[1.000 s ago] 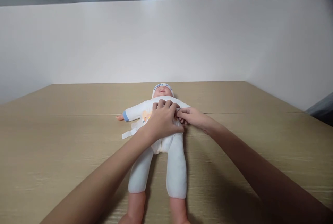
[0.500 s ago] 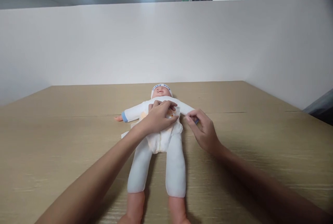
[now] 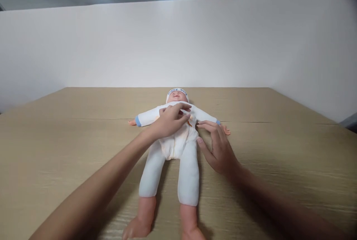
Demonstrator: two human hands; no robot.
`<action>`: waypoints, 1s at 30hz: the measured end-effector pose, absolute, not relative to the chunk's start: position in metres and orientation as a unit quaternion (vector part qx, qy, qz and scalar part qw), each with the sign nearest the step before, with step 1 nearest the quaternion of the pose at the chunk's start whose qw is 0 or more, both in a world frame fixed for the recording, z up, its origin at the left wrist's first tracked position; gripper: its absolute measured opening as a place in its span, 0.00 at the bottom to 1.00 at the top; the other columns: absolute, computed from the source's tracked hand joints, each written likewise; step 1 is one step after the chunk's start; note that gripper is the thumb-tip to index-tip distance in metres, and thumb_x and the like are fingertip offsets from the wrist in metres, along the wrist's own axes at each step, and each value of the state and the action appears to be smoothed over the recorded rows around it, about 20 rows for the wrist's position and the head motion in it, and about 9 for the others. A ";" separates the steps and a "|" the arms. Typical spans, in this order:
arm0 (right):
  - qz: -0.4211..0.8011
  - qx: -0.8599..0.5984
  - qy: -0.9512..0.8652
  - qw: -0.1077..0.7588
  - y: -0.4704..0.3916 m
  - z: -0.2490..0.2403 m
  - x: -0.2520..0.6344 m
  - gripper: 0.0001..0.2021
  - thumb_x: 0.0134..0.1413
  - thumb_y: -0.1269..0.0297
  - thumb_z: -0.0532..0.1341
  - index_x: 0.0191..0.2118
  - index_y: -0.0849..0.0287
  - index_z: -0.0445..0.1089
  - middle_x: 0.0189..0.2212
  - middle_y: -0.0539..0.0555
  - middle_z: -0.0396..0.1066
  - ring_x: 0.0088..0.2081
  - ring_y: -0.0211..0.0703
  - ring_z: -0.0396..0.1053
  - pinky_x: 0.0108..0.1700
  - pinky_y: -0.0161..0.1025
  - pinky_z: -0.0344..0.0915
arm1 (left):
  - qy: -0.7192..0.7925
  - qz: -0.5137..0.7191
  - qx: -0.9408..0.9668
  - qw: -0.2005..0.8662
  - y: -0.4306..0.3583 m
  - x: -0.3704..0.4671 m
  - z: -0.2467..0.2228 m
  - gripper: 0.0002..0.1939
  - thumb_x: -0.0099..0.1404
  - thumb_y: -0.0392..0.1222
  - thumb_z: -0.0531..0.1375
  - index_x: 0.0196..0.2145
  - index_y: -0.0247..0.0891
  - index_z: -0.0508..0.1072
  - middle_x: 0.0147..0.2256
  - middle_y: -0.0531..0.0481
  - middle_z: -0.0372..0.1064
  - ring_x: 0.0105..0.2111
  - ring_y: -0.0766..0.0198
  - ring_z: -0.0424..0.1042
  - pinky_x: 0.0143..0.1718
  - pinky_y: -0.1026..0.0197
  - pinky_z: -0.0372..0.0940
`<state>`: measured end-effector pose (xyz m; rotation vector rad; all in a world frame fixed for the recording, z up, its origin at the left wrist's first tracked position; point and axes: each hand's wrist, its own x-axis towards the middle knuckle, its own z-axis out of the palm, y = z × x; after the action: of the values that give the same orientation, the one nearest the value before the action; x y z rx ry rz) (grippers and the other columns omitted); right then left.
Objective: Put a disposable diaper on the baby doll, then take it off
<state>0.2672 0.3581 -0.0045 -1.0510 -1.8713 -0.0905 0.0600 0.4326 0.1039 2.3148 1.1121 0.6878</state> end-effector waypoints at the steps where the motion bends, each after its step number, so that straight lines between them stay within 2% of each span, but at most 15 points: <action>1: -0.031 -0.435 -0.760 0.483 0.359 -0.006 0.269 0.18 0.74 0.63 0.58 0.65 0.50 0.62 0.61 0.62 0.71 0.64 0.59 0.69 0.66 0.62 0.65 | 0.405 0.273 0.835 0.252 0.430 0.053 0.107 0.17 0.78 0.51 0.54 0.58 0.49 0.72 0.62 0.51 0.76 0.60 0.52 0.72 0.65 0.44 0.62; 3: -0.016 -0.448 -0.748 0.489 0.362 -0.008 0.271 0.17 0.75 0.62 0.56 0.65 0.50 0.63 0.60 0.62 0.72 0.64 0.59 0.69 0.66 0.61 0.66 | 0.428 0.314 0.815 0.230 0.425 0.035 0.106 0.18 0.79 0.55 0.53 0.59 0.48 0.71 0.64 0.50 0.74 0.60 0.52 0.73 0.65 0.45 0.62; 5: 0.004 -0.461 -0.741 0.489 0.365 -0.010 0.272 0.16 0.76 0.61 0.56 0.64 0.50 0.64 0.59 0.61 0.72 0.63 0.58 0.69 0.65 0.60 0.66 | 0.468 0.339 0.800 0.165 0.421 0.009 0.096 0.18 0.79 0.56 0.52 0.58 0.48 0.71 0.63 0.48 0.74 0.60 0.51 0.73 0.67 0.42 0.57; 7: 0.019 -0.466 -0.739 0.487 0.368 -0.011 0.272 0.15 0.76 0.59 0.55 0.63 0.50 0.64 0.59 0.61 0.72 0.63 0.57 0.69 0.65 0.59 0.65 | 0.506 0.337 0.786 0.110 0.419 -0.020 0.077 0.18 0.80 0.56 0.51 0.56 0.46 0.72 0.60 0.47 0.75 0.57 0.50 0.73 0.68 0.39 0.54; 9: 0.013 -0.477 -0.733 0.484 0.369 -0.013 0.273 0.14 0.76 0.58 0.56 0.62 0.51 0.65 0.58 0.61 0.73 0.62 0.58 0.69 0.65 0.59 0.64 | 0.539 0.317 0.776 0.082 0.418 -0.047 0.056 0.18 0.79 0.56 0.51 0.51 0.43 0.72 0.55 0.45 0.76 0.55 0.49 0.73 0.66 0.39 0.56; 14: -0.030 -0.530 -0.708 0.465 0.367 -0.018 0.280 0.14 0.75 0.55 0.57 0.59 0.52 0.67 0.55 0.60 0.74 0.56 0.60 0.72 0.60 0.61 0.67 | 0.569 0.207 0.789 0.102 0.417 -0.080 0.029 0.18 0.76 0.58 0.52 0.43 0.41 0.68 0.47 0.40 0.76 0.49 0.45 0.73 0.53 0.43 0.67; 18: -0.038 -0.519 -0.710 0.475 0.364 -0.004 0.277 0.15 0.73 0.54 0.58 0.59 0.51 0.68 0.56 0.61 0.75 0.57 0.61 0.71 0.59 0.61 0.68 | 0.576 0.144 0.801 0.079 0.413 -0.080 0.028 0.13 0.76 0.54 0.52 0.42 0.41 0.66 0.46 0.38 0.76 0.48 0.42 0.75 0.51 0.41 0.67; 21: -0.033 -0.517 -0.715 0.470 0.370 0.025 0.261 0.15 0.71 0.52 0.60 0.58 0.50 0.70 0.55 0.60 0.76 0.55 0.61 0.73 0.58 0.60 0.69 | 0.572 0.147 0.800 0.103 0.413 -0.084 0.028 0.13 0.74 0.53 0.54 0.38 0.42 0.64 0.44 0.39 0.75 0.46 0.44 0.75 0.46 0.46 0.66; 23: -0.001 -0.503 -0.749 0.432 0.381 0.049 0.244 0.16 0.71 0.51 0.60 0.57 0.50 0.71 0.55 0.59 0.77 0.56 0.61 0.73 0.58 0.59 0.69 | 0.574 0.154 0.792 0.140 0.416 -0.088 0.029 0.14 0.73 0.55 0.56 0.36 0.43 0.64 0.40 0.42 0.75 0.41 0.47 0.74 0.41 0.49 0.64; 26: 0.088 -0.462 -0.827 0.309 0.402 0.082 0.214 0.20 0.72 0.48 0.58 0.62 0.49 0.69 0.61 0.58 0.75 0.62 0.61 0.71 0.63 0.58 0.67 | 0.591 0.187 0.751 0.228 0.422 -0.091 0.030 0.16 0.71 0.55 0.57 0.32 0.43 0.63 0.32 0.48 0.70 0.34 0.53 0.70 0.35 0.54 0.59; 28: 0.126 -0.443 -0.861 0.216 0.418 0.096 0.195 0.26 0.72 0.46 0.59 0.68 0.50 0.66 0.66 0.59 0.72 0.66 0.62 0.68 0.66 0.58 0.64 | 0.562 0.256 0.726 0.303 0.425 -0.089 0.032 0.17 0.71 0.54 0.56 0.29 0.43 0.61 0.29 0.51 0.64 0.31 0.57 0.65 0.34 0.56 0.57; 30: 0.131 -0.429 -0.882 0.143 0.431 0.104 0.180 0.28 0.70 0.46 0.60 0.69 0.50 0.66 0.67 0.59 0.71 0.69 0.64 0.65 0.69 0.60 0.61 | 0.497 0.339 0.711 0.364 0.427 -0.084 0.032 0.20 0.72 0.55 0.55 0.27 0.42 0.60 0.29 0.52 0.60 0.32 0.59 0.61 0.36 0.56 0.56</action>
<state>0.1802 0.4307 0.1036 -1.2369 -2.5457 0.3783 -0.0844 0.4270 0.0323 1.8305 1.2781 0.8728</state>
